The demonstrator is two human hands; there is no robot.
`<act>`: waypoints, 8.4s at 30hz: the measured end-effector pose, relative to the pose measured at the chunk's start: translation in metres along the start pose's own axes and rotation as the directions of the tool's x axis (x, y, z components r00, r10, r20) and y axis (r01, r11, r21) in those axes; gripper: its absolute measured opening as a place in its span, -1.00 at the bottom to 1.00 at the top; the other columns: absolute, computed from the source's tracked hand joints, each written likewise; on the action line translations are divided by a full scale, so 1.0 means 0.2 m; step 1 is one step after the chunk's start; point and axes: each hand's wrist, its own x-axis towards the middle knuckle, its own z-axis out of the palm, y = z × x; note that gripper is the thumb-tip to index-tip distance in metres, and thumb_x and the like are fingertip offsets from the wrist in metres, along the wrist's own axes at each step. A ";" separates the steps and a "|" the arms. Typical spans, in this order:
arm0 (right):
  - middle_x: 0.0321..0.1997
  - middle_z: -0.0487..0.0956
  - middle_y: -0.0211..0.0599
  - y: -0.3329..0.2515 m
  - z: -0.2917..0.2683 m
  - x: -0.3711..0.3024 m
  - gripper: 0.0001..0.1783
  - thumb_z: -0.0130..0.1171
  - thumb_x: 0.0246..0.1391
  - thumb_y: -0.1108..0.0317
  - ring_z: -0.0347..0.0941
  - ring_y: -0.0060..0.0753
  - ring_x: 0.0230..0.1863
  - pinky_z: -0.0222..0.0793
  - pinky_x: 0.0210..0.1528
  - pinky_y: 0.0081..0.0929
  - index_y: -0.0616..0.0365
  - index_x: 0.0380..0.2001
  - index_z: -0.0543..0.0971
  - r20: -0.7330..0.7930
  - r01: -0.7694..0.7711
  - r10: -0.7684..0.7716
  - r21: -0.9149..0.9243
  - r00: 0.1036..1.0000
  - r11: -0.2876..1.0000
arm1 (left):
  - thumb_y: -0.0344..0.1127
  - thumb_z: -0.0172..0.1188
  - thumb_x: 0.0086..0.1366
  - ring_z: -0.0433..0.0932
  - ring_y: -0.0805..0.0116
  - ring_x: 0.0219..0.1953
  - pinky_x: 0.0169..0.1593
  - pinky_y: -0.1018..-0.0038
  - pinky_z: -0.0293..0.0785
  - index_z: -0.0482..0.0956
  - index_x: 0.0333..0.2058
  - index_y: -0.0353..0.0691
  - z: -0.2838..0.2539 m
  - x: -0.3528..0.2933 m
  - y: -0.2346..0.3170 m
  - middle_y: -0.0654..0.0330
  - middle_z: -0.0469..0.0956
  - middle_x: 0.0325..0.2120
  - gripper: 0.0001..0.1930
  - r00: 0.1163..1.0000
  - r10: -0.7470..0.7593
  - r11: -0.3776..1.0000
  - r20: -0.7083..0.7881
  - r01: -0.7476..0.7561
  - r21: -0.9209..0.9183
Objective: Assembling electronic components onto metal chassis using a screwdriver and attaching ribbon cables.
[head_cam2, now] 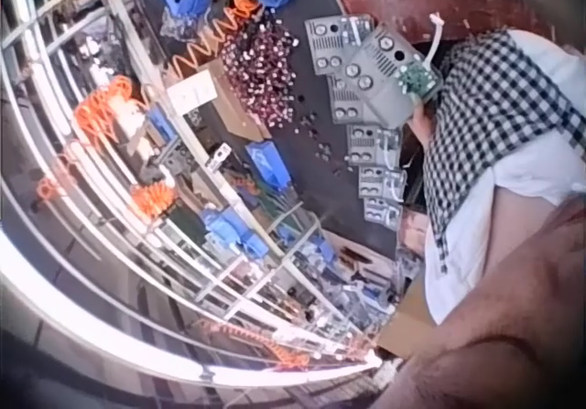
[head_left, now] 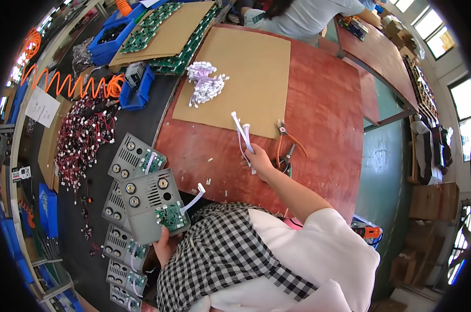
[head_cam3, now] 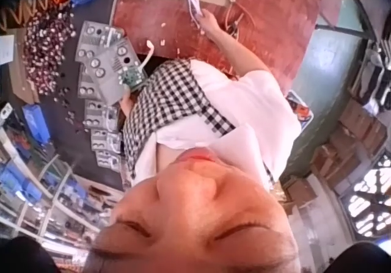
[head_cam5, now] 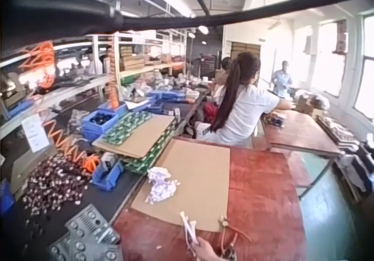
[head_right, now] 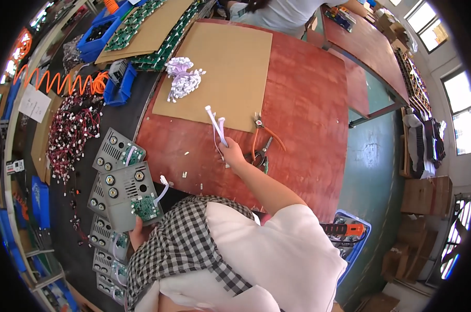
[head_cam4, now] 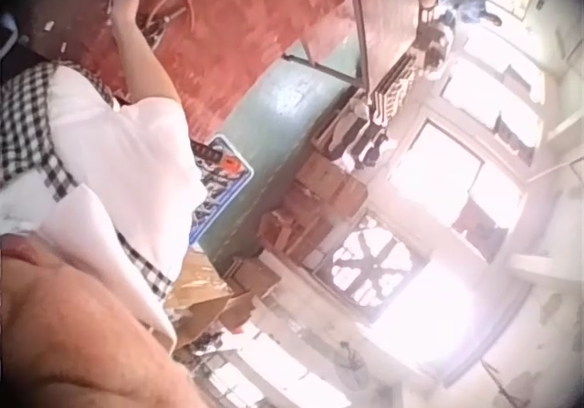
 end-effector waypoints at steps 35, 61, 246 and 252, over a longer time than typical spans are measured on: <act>-0.61 0.34 -0.31 -0.25 0.28 -0.18 -0.95 -0.14 0.01 0.49 0.26 -0.46 -0.58 0.23 -0.50 -0.51 0.19 -0.40 0.32 0.202 0.789 -0.776 -0.324 0.597 0.522 | -0.39 0.03 0.10 0.48 0.28 -0.34 -0.47 0.49 0.52 0.21 -0.09 -0.30 -0.17 -0.20 -0.08 0.10 0.40 -0.27 -0.62 0.999 0.041 0.990 -0.013 -0.043 -0.136; -0.13 0.32 -0.09 0.36 0.98 -0.99 -0.56 0.17 -0.30 0.44 0.20 -0.07 -0.06 0.10 -0.02 -0.30 0.14 -0.21 0.39 0.975 0.992 -0.218 0.019 -0.046 -0.123 | -0.49 0.04 0.02 0.30 0.38 -0.15 -0.03 0.49 0.17 0.19 -0.08 -0.36 -1.01 -1.31 -0.34 0.13 0.34 -0.21 -0.56 0.144 0.381 0.725 -0.914 -0.660 0.198; 0.02 0.23 -0.16 1.41 2.26 -1.46 -0.55 0.05 -0.18 0.18 0.05 -0.15 0.11 -0.11 0.09 -0.12 0.06 -0.15 0.33 0.923 0.836 0.149 0.385 -0.356 -0.391 | 0.19 0.10 -0.13 -0.34 0.00 0.20 0.12 -0.10 -0.42 -0.12 0.14 0.08 -2.37 -2.81 -0.50 0.06 -0.29 0.16 -0.11 -0.438 0.606 0.495 -0.664 0.861 -0.117; 0.01 0.24 -0.17 1.39 2.24 -1.50 -0.55 0.06 -0.19 0.20 0.07 -0.15 0.10 -0.10 0.08 -0.12 0.07 -0.15 0.33 0.908 0.832 0.105 0.415 -0.406 -0.368 | 0.19 0.11 -0.13 -0.33 -0.01 0.19 0.12 -0.12 -0.40 -0.11 0.14 0.07 -2.34 -2.84 -0.50 0.05 -0.28 0.16 -0.11 -0.446 0.666 0.477 -0.598 0.871 -0.118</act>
